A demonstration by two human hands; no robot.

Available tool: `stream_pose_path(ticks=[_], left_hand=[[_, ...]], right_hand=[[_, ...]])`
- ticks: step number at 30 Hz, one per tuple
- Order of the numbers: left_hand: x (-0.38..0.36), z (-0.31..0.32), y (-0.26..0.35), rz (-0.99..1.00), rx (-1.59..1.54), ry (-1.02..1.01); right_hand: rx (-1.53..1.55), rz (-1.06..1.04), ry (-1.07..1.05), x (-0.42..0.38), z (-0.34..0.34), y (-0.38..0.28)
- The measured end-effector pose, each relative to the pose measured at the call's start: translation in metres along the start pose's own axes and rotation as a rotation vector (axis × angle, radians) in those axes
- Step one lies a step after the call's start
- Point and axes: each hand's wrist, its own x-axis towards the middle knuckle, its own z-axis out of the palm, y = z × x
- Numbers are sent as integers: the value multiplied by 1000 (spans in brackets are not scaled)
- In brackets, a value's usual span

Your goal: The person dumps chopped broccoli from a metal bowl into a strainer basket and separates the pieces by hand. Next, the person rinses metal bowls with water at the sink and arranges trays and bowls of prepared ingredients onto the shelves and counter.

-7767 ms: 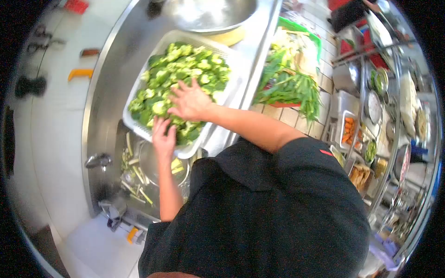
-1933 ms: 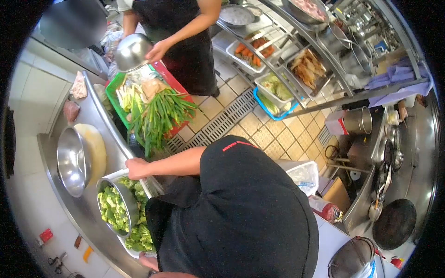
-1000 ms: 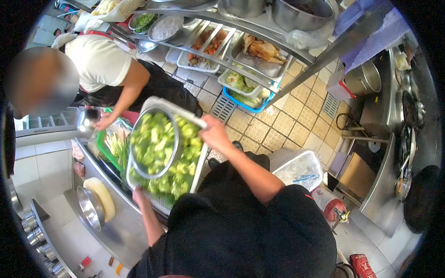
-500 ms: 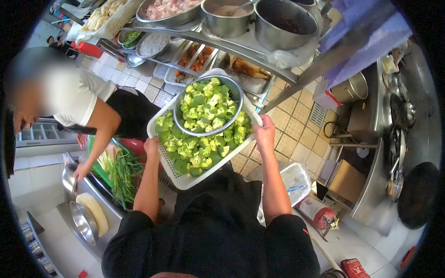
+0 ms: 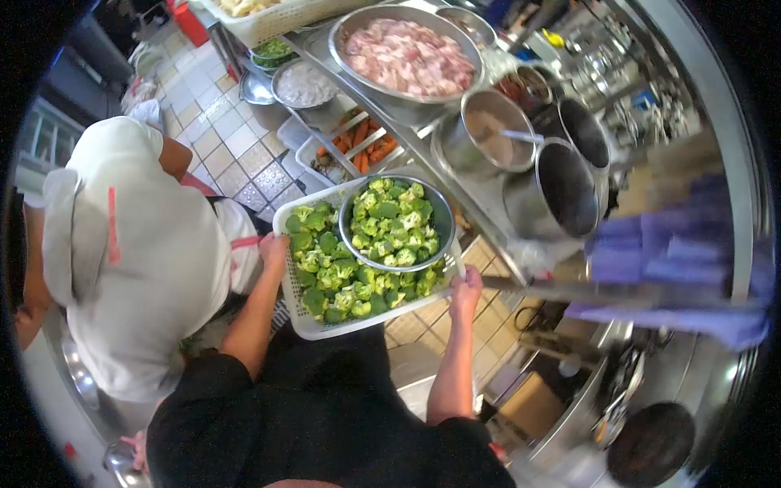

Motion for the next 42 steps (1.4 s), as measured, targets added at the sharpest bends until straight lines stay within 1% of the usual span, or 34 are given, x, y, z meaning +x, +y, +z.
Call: stream_pose_path(ticks=[2,3,6,7,9,10,11,12,13,14,16,17,18,19,20,21,22,23,24,25,27,28,29,32,33,34,35,36,37,39,41,42], left_hand=[[3,0,-14,-5,-14,26],[-2,-1,-13,1,21,73],[-8,-7,-20,39,33,102],[-8,-11,-28,48,31,139],[-5,-9,-39,85,11,190],[-24,-12,-21,59,40,187],[-33,-10,-21,57,-7,206],[-40,-11,-25,51,-53,229],[-45,-12,-27,77,-21,272],[-49,-11,-30,58,-31,300],[-66,-15,-15,46,-54,347],[-67,-13,-15,-9,-144,357],[-67,-11,-20,15,-168,358],[-68,-11,-25,39,-194,355],[-69,-11,-33,64,-222,349],[-65,-12,-35,46,-188,329],[-64,-9,-33,48,-192,335],[-64,-8,-32,48,-194,341],[-64,-10,-34,40,-193,345],[-60,-12,-37,104,-147,340],[-62,-13,-37,101,-170,296],[-51,-7,-41,105,-187,279],[-44,-1,-48,110,-271,287],[-45,-1,-48,56,-316,229],[-39,1,-54,52,-420,171],[-39,0,-51,85,-344,130],[-15,22,-48,126,-281,129],[-15,24,-48,158,-190,95],[-16,28,-46,116,-123,48],[-18,34,-25,76,-110,-93],[-46,42,11,59,-65,-207],[-13,62,-8,178,-148,-294]], right_hand=[[6,-18,-29,6,2,-4],[16,-10,-40,6,2,-3],[44,-23,-56,17,6,2],[14,-32,-119,25,7,1],[4,8,-141,28,12,-4],[-3,25,-150,30,12,-9],[18,16,-206,47,9,7],[-46,42,-234,61,3,20],[-106,65,-265,73,1,26],[-150,92,-297,84,4,32],[-221,145,-359,97,12,30],[-244,170,-382,100,17,28],[-261,191,-403,103,17,30],[-91,210,-464,187,8,137],[-77,163,-438,185,8,151],[-70,121,-405,179,17,154],[-57,78,-380,169,26,142],[-80,90,-390,162,19,124],[-23,76,-426,162,14,121],[-3,71,-415,161,12,118],[17,54,-372,160,8,111],[26,41,-360,164,10,113],[35,34,-340,158,5,106],[53,30,-281,139,-2,105],[54,30,-265,135,-4,106],[57,27,-255,121,-3,95],[66,28,-264,139,3,99],[70,29,-255,137,1,100],[69,34,-248,133,2,98],[73,33,-227,112,8,101],[54,44,-226,78,14,102],[32,52,-232,62,16,99]])
